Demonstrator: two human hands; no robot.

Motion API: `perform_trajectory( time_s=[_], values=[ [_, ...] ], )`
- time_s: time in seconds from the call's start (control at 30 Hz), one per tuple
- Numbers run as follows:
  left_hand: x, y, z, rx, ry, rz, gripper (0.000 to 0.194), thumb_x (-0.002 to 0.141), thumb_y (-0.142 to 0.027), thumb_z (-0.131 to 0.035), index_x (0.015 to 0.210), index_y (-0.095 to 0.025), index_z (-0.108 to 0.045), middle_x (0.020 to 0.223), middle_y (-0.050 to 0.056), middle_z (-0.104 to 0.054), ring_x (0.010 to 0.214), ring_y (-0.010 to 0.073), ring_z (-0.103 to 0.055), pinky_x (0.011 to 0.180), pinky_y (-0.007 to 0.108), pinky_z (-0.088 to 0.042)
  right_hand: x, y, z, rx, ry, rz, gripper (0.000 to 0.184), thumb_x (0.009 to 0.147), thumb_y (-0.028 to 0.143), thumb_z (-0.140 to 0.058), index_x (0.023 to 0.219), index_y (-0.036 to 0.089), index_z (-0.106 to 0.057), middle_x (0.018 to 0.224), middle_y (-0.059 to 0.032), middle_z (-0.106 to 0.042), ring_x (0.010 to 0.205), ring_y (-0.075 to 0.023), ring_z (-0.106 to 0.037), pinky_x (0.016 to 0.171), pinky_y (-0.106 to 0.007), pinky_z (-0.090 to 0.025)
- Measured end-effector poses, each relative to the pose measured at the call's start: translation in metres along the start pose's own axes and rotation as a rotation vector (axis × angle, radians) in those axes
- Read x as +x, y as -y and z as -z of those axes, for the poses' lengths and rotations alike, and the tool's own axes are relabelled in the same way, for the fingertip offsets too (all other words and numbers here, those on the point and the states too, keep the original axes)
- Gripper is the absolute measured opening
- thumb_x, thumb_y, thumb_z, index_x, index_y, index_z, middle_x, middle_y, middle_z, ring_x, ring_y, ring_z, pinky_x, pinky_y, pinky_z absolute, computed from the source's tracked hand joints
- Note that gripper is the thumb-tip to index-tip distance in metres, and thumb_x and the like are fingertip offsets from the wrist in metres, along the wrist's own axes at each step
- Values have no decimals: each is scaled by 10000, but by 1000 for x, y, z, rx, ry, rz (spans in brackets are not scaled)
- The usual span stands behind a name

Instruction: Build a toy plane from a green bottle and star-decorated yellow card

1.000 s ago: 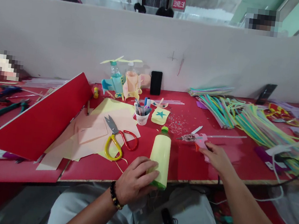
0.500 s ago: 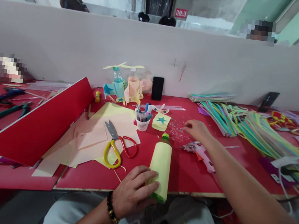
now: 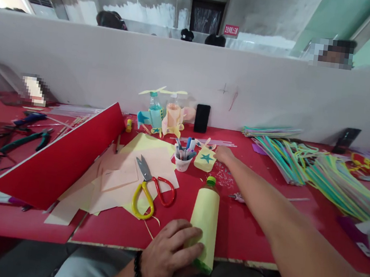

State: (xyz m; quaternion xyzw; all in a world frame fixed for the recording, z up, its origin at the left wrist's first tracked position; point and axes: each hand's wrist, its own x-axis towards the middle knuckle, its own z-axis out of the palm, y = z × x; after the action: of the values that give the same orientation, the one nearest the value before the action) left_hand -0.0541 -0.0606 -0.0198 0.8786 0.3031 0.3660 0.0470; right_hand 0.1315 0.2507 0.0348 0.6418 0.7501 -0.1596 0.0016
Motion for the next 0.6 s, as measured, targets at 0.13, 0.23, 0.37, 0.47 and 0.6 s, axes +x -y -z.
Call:
perform_trajectory(
  time_s=[0.13, 0.23, 0.37, 0.47, 0.6],
  values=[
    [0, 0, 0, -7, -11, 14, 378, 906, -364, -587, 1225, -168, -537, 1233, 144, -593, 1156, 269, -509, 946, 441, -492, -13, -8, 18, 128, -112, -1, 335, 924, 350, -573, 1212, 177, -574, 1233, -88, -592, 1038, -212, -613, 868, -421, -533],
    [1, -1, 3, -30, -22, 31, 440, 899, -442, -577, 1239, -168, -524, 1221, 163, -591, 1143, 269, -520, 932, 445, -495, -36, -16, 38, 267, -226, 46, 329, 922, 346, -576, 1199, 168, -574, 1175, -82, -616, 979, -195, -628, 830, -402, -543],
    [-1, 1, 5, -67, -17, 77, 516, 886, -527, -552, 1255, -167, -519, 1242, 186, -563, 1148, 286, -514, 936, 470, -483, -92, -31, 61, 481, -315, 142, 221, 876, 305, -575, 1000, 139, -652, 829, -41, -680, 733, -152, -633, 712, -304, -525],
    [-5, 1, 7, -78, 17, 108, 512, 891, -530, -539, 1263, -178, -523, 1266, 177, -544, 1167, 294, -495, 948, 471, -467, -153, -45, 65, 637, -331, 208, 279, 787, 353, -640, 986, 157, -654, 845, -35, -691, 735, -152, -634, 694, -283, -521],
    [0, -6, 20, -105, -71, 181, 475, 908, -492, -532, 1278, -196, -497, 1291, 163, -509, 1190, 303, -463, 988, 507, -413, -228, -58, 50, 1095, -189, 170, 340, 662, 354, -789, 941, 188, -689, 848, -27, -697, 711, -145, -634, 662, -266, -523]
  ],
)
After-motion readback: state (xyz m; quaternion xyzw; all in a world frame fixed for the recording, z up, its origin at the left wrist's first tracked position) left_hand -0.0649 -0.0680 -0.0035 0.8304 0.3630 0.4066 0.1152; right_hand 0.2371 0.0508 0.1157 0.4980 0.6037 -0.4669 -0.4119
